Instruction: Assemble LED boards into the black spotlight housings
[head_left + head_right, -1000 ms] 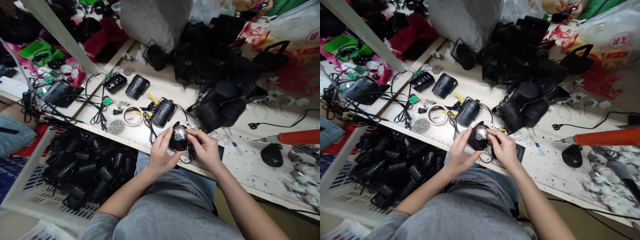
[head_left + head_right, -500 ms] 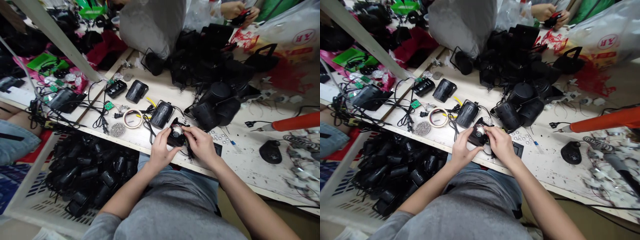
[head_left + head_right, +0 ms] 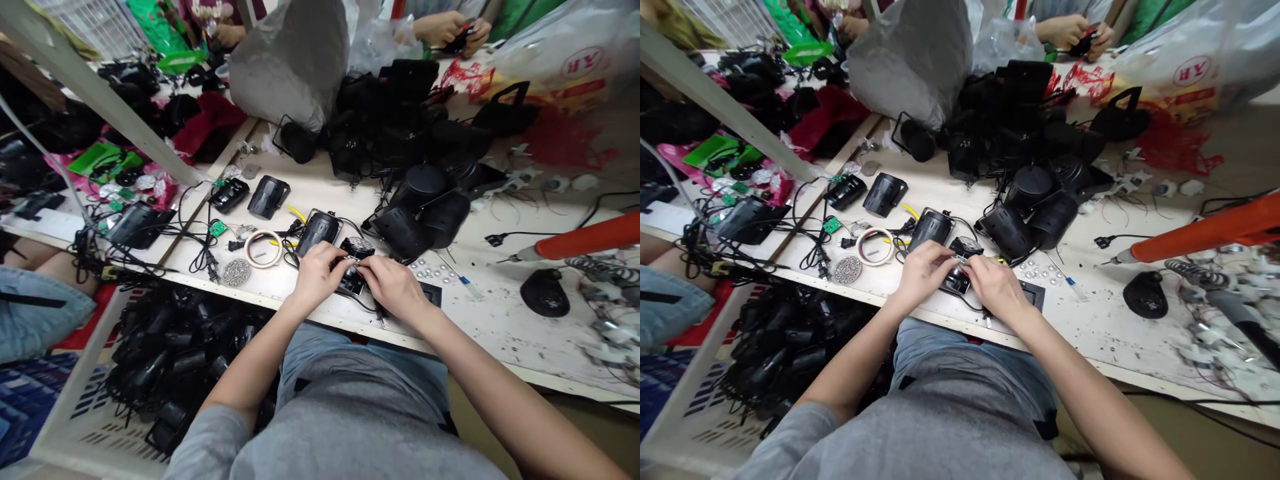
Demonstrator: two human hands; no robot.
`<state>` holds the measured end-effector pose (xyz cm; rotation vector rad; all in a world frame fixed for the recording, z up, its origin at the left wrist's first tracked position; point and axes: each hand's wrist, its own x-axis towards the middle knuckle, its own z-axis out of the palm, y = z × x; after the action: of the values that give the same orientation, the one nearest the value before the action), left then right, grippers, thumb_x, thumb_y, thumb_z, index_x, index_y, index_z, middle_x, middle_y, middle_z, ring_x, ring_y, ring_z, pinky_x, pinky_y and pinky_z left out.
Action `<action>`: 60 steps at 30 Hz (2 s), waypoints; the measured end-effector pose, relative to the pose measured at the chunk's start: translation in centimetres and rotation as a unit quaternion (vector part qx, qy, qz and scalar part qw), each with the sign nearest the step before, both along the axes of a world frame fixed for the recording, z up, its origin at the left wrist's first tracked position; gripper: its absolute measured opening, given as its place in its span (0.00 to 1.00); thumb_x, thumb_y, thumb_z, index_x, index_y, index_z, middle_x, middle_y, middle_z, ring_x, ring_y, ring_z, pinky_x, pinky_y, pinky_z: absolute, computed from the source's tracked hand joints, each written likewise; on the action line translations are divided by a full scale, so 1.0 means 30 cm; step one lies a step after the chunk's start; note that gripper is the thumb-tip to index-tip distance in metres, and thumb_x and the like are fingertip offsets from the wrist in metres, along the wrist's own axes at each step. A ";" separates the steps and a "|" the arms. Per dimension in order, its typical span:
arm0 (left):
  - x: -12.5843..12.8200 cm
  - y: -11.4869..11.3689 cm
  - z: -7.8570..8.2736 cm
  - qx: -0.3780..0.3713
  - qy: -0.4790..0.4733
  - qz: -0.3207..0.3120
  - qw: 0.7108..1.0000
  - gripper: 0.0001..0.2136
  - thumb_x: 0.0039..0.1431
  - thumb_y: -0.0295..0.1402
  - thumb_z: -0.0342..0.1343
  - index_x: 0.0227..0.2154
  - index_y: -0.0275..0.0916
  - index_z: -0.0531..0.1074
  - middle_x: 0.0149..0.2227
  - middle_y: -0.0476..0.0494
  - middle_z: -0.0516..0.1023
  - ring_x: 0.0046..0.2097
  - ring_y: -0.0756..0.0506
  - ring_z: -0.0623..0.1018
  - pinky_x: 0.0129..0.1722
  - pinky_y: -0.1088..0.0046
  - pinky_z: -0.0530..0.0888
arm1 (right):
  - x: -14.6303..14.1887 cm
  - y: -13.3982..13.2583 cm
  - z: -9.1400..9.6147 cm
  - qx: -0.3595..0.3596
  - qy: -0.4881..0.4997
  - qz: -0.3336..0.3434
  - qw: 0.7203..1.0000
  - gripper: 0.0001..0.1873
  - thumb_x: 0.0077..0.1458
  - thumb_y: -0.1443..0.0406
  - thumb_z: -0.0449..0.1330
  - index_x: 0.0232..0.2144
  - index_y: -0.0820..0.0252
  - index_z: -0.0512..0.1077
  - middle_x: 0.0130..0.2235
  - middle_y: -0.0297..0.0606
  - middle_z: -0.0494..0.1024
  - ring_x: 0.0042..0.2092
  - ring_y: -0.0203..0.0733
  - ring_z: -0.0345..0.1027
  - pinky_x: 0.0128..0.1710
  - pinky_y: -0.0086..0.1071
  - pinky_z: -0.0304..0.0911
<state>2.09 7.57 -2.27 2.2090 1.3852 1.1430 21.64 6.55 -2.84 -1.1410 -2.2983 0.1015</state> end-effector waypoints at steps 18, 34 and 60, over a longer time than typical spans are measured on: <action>-0.026 -0.048 -0.003 -0.025 -0.051 0.028 0.998 0.09 0.66 0.33 0.57 0.47 0.36 0.74 0.41 0.42 0.79 0.40 0.48 0.79 0.41 0.71 0.78 | 0.082 -0.058 0.110 0.008 0.073 -0.064 0.995 0.07 0.66 0.69 0.54 0.42 0.60 0.72 0.38 0.41 0.78 0.39 0.40 0.72 0.38 0.32 0.65; -0.049 -0.154 -0.054 -0.081 -0.060 -0.006 0.995 0.20 0.60 0.29 0.62 0.53 0.39 0.65 0.45 0.42 0.75 0.39 0.48 0.78 0.40 0.70 0.81 | -0.013 -0.144 0.071 0.088 -0.018 -0.150 0.985 0.02 0.61 0.71 0.59 0.38 0.63 0.72 0.33 0.40 0.81 0.40 0.45 0.71 0.45 0.39 0.57; -0.090 -0.102 -0.028 -0.022 0.037 -0.133 0.990 0.12 0.66 0.26 0.53 0.51 0.38 0.65 0.44 0.40 0.77 0.45 0.46 0.79 0.47 0.68 0.79 | -0.050 -0.048 0.073 -0.011 -0.133 0.041 0.990 0.11 0.59 0.73 0.56 0.40 0.62 0.77 0.33 0.41 0.79 0.38 0.46 0.63 0.44 0.39 0.54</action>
<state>-0.61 4.49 -3.09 2.3392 1.0888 0.9357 20.15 5.12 -0.63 -1.1290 -2.5851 0.0067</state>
